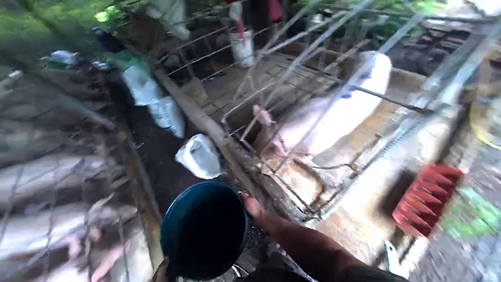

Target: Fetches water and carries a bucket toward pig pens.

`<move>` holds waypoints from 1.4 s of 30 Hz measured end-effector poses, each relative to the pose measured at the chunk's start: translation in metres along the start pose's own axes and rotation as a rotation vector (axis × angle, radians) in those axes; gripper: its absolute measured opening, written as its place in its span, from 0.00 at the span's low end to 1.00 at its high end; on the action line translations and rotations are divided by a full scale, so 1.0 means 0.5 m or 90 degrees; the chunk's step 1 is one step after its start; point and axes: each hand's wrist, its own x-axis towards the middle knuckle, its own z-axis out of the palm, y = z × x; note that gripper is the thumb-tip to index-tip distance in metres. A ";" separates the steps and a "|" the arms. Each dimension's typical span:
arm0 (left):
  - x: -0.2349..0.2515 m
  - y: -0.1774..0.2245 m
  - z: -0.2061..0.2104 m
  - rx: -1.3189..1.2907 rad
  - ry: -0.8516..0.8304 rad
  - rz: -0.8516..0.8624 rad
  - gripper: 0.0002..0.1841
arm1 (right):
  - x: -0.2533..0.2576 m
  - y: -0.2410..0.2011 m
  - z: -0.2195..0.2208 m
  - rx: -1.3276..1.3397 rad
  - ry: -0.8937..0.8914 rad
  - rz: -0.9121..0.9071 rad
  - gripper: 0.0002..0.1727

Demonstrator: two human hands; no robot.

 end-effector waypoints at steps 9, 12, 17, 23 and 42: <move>-0.308 -0.254 -0.230 -0.214 0.211 -0.178 0.32 | -0.173 0.054 0.265 -0.249 -0.339 -0.032 0.33; -0.463 -0.319 -0.287 -0.311 0.265 -0.193 0.34 | -0.294 0.086 0.361 -0.320 -0.409 -0.065 0.29; -0.667 -0.448 -0.322 -0.495 0.406 -0.216 0.34 | -0.473 0.150 0.476 -0.371 -0.609 -0.149 0.25; -0.917 -0.568 -0.295 -0.719 0.626 -0.145 0.29 | -0.665 0.221 0.588 -0.495 -0.866 -0.161 0.21; -1.377 -0.798 0.008 -0.928 1.338 -0.221 0.22 | -1.377 0.457 0.732 -0.313 -1.463 -0.115 0.16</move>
